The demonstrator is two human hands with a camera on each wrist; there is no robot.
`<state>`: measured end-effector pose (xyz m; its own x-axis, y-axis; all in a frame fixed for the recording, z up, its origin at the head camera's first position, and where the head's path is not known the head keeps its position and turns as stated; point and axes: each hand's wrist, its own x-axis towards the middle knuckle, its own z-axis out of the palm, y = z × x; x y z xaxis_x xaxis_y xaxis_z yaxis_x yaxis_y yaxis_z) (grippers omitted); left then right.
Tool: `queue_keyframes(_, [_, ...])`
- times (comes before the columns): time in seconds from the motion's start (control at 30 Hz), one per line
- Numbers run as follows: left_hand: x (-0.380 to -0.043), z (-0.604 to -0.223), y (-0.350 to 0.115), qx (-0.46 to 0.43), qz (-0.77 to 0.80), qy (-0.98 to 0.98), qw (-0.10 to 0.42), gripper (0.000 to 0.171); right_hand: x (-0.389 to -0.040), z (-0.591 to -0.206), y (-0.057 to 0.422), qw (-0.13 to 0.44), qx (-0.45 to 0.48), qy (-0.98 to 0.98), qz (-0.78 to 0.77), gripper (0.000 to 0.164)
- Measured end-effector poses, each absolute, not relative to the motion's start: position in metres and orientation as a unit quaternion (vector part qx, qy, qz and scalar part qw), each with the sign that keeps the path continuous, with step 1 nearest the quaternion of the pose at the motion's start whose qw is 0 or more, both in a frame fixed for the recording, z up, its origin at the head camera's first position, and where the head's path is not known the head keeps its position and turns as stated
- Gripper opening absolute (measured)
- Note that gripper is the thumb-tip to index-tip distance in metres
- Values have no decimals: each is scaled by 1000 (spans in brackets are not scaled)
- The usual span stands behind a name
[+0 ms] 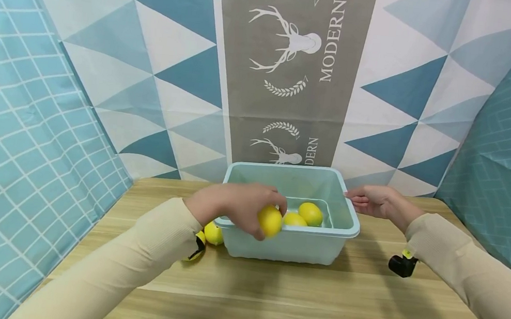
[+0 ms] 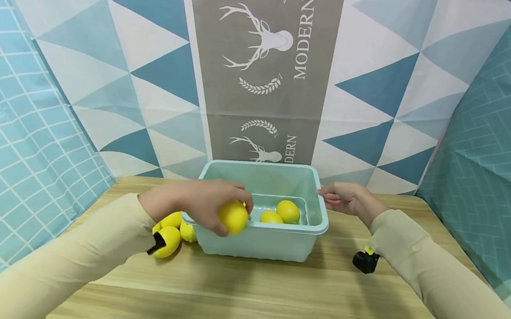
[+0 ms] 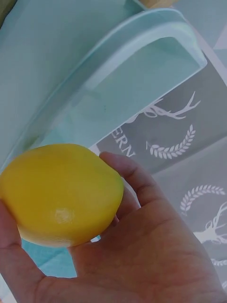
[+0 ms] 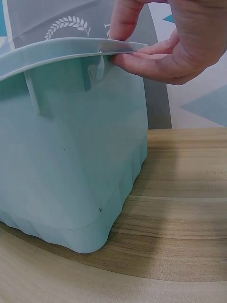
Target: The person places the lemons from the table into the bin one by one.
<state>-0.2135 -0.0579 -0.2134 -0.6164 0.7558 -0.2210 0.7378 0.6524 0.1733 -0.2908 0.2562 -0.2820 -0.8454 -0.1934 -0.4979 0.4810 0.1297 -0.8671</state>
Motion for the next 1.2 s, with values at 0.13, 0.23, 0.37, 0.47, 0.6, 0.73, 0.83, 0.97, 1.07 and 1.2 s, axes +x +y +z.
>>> queue_keyframes(0.13, [-222,-211,-56,413,28,899,140,42,-291,-280,257,258,104,702,-655,14])
queue_keyframes(0.23, [-228,-209,-54,408,24,902,141,44,-290,-280,258,255,107,702,-657,17])
queue_keyframes(0.37, [-238,-203,-54,398,35,906,142,44,-290,-281,258,253,110,702,-657,19])
queue_keyframes(0.47, [-244,-198,-55,396,37,909,126,41,-291,-282,258,253,111,702,-657,20])
queue_keyframes(0.6, [-251,-194,-56,393,20,914,103,42,-291,-282,258,250,112,702,-658,21])
queue_keyframes(0.73, [-259,-192,-55,382,11,919,97,43,-290,-282,259,247,113,703,-657,21])
queue_keyframes(0.83, [-267,-192,-54,374,5,922,95,43,-290,-281,259,245,115,705,-656,21])
queue_keyframes(0.97, [-276,-194,-52,370,-1,925,86,45,-290,-281,257,244,117,706,-655,21])
queue_keyframes(1.07, [-281,-197,-51,375,0,925,67,46,-289,-281,256,243,117,705,-656,23])
queue_keyframes(1.2, [-287,-204,-49,377,11,925,46,47,-288,-282,254,241,119,707,-654,22])
